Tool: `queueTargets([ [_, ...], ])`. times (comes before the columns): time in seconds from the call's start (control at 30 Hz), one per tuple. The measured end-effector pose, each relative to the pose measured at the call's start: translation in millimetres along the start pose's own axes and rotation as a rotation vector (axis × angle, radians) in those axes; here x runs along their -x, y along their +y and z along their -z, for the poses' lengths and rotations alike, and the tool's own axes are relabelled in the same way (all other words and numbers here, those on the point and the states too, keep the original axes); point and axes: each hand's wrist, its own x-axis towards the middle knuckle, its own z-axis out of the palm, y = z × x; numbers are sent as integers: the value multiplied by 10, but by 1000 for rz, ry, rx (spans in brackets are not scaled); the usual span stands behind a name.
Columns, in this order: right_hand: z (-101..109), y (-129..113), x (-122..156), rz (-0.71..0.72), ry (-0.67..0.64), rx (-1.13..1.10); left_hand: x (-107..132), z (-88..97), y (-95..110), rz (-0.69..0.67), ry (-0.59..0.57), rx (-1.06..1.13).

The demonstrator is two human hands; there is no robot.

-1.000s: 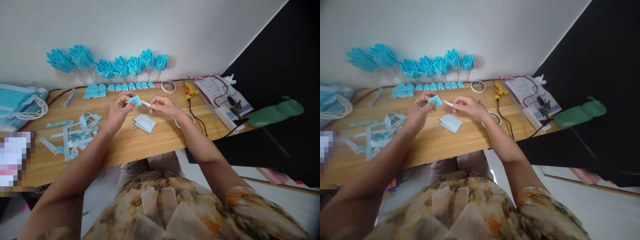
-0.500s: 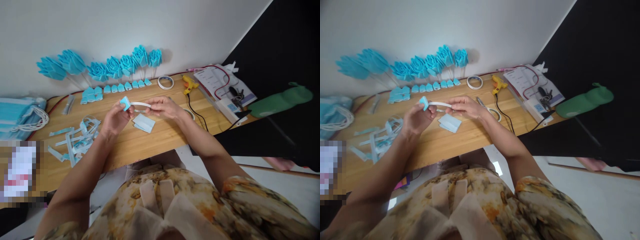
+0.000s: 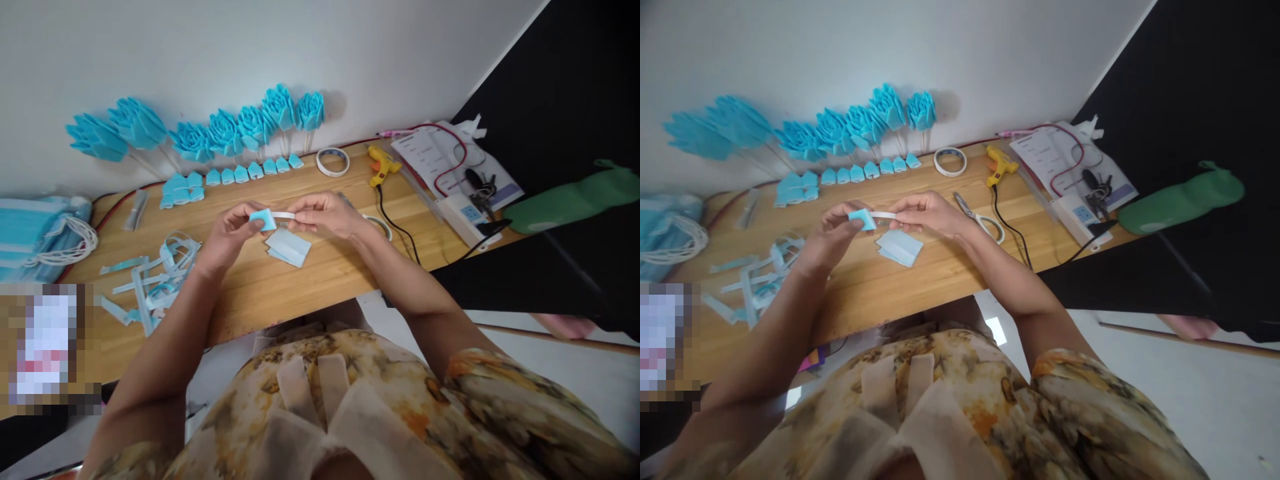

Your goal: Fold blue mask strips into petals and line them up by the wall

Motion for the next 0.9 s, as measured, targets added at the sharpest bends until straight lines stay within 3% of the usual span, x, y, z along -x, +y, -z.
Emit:
queueTargets([
  [0.2, -87, -40, 0, -23, 44, 150, 46, -64, 24, 30, -124, -133],
  [0.37, -62, -68, 19, 39, 11, 148, 30, -89, -30, 40, -63, 120],
  [0.57, -3, -71, 26, 71, -14, -54, 28, -165, 75, 50, 42, 252],
  [0.7, 18, -48, 21, 77, -3, -124, 19, -180, 123, 87, 90, 206],
  [0.9, 12, -47, 21, 62, 27, -150, 12, -149, 106, 59, 42, 155],
])
